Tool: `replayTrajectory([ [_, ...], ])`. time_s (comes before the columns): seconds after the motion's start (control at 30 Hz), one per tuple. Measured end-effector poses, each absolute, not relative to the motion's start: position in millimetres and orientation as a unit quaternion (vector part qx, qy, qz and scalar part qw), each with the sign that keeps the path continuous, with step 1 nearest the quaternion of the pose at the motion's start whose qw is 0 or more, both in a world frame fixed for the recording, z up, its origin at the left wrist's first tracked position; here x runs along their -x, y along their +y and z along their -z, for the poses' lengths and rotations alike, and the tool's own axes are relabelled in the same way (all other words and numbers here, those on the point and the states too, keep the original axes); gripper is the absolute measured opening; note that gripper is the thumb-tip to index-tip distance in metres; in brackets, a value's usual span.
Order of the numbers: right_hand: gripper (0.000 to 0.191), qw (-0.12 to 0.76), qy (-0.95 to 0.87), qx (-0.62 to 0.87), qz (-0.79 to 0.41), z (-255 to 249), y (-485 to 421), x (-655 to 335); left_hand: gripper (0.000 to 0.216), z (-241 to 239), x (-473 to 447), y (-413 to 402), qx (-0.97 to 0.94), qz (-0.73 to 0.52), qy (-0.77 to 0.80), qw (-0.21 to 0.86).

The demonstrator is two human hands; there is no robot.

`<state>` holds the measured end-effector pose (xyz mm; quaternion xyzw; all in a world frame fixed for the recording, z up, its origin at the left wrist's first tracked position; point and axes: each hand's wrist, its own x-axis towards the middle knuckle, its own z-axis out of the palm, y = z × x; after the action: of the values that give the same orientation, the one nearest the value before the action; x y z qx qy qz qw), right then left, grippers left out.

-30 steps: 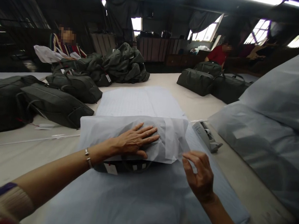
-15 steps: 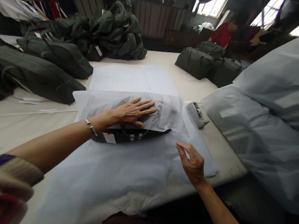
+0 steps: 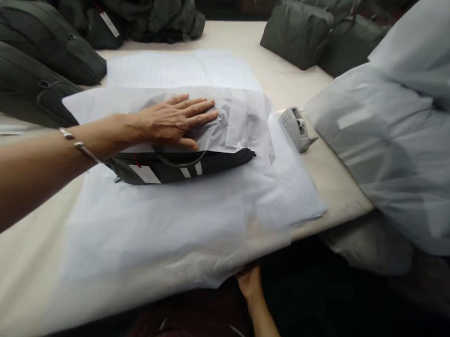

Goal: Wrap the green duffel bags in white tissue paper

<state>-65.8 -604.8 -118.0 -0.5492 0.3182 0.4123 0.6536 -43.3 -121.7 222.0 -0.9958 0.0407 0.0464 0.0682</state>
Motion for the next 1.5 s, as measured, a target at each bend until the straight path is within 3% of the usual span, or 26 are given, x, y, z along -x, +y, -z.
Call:
replayTrajectory([
  [0.2,0.054,0.704,0.315,0.432,-0.468,119,-588,93,0.084,-231,44,-133,0.996,-0.049,0.031,0.074],
  [0.5,0.067,0.708,0.341,0.314,-0.533,83,-655,85,0.087,-230,41,-134,0.994,-0.055,0.025,0.093],
  [0.8,0.046,0.752,0.323,0.352,-0.455,78,-623,86,0.079,-218,41,-120,0.997,-0.038,0.046,0.047],
  [1.0,0.060,0.771,0.322,0.374,-0.402,64,-598,102,0.084,-214,41,-114,0.996,-0.012,0.079,0.038],
  [1.33,0.035,0.737,0.351,0.471,-0.335,-29,-595,123,0.088,-209,42,-111,0.994,0.016,0.109,-0.006],
  [1.5,0.051,0.719,0.304,0.537,-0.319,-100,-576,109,0.083,-208,50,-114,0.992,0.074,0.100,-0.004],
])
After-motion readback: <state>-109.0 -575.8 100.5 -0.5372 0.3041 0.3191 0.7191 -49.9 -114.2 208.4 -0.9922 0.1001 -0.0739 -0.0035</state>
